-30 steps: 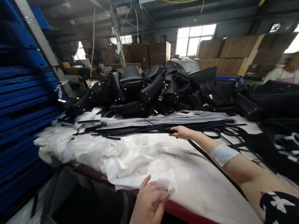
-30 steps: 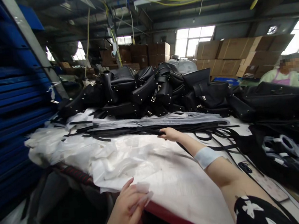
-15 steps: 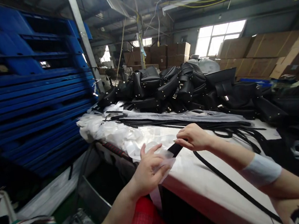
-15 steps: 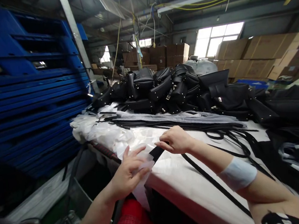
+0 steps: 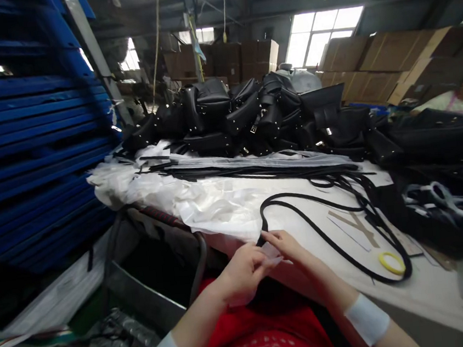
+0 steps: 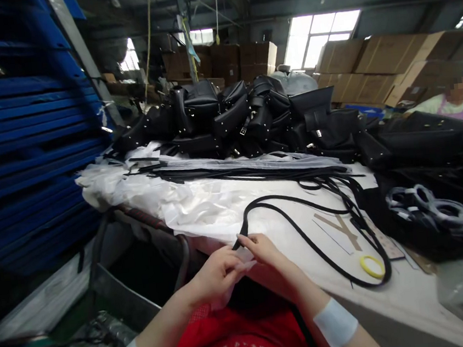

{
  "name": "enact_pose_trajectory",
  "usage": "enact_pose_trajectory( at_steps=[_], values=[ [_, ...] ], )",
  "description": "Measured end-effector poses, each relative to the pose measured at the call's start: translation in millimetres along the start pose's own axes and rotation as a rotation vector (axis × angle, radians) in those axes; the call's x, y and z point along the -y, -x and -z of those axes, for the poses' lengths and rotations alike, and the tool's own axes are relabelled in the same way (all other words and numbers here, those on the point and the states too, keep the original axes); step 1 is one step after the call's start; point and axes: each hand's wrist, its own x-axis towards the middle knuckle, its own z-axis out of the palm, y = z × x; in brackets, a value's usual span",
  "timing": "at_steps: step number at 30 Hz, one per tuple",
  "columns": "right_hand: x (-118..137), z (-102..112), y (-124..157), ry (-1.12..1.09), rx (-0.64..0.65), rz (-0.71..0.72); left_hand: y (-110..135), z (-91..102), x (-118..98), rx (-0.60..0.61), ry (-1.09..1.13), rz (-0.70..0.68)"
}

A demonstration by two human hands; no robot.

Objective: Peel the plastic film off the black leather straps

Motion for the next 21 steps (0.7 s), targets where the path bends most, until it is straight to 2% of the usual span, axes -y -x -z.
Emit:
enact_pose_trajectory(
  at_steps=[3,6,11,14,18,21],
  values=[
    [-12,-17,3,-0.096,-0.046,-0.024,3,-18.5,-7,0.072,-0.071,-0.051],
    [-13,-21,9,-0.191,-0.062,-0.023,8,-25.9,-11,0.107,-0.076,-0.024],
    [-7,-22,27,-0.564,0.027,-0.025,17,-13.8,-10,0.117,0.034,0.04],
    [-3,-17,31,-0.575,0.038,0.014,25,-0.9,-6,0.047,0.066,0.1],
    [-2,0,26,-0.433,-0.136,0.074,35,12.7,1,-0.047,0.105,0.111],
    [-1,13,26,-0.489,-0.298,0.144,39,15.9,5,-0.039,0.113,0.086]
  ],
)
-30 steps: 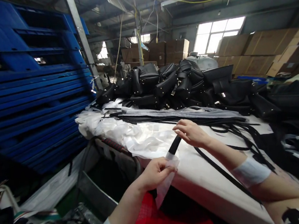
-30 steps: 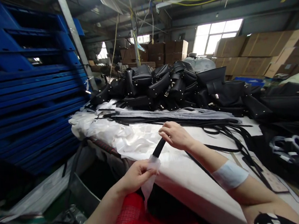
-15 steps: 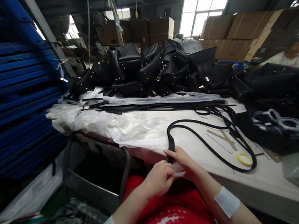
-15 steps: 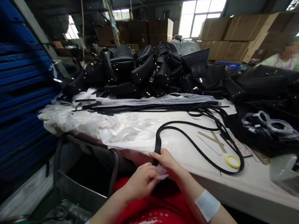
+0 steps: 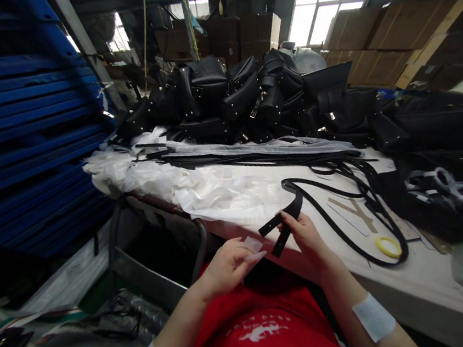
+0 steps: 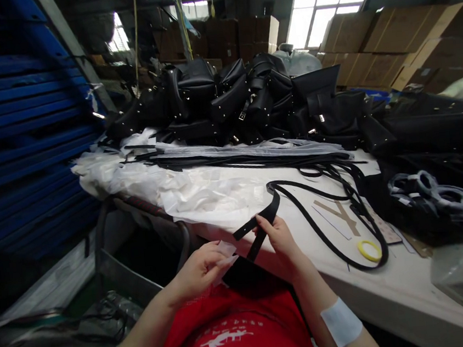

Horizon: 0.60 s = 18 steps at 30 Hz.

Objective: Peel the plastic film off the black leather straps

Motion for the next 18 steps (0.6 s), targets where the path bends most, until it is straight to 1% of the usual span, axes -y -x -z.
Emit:
enact_pose_trajectory(
  at_steps=[2,5,12,15,18],
  values=[
    [5,3,0,-0.032,-0.04,0.044,0,-0.2,1,-0.001,-0.005,0.007],
    [10,2,2,-0.012,-0.031,0.048,-1,-1.6,-1,-0.017,0.015,0.022],
    [3,-7,4,0.131,0.114,0.038,-8,-0.3,-10,0.037,0.048,-0.004],
    [3,-10,7,0.187,0.15,0.029,-9,-2.1,-6,0.046,0.06,0.021],
    [0,-14,13,0.176,0.212,-0.032,-9,-6.1,1,0.032,0.08,0.079]
  ],
)
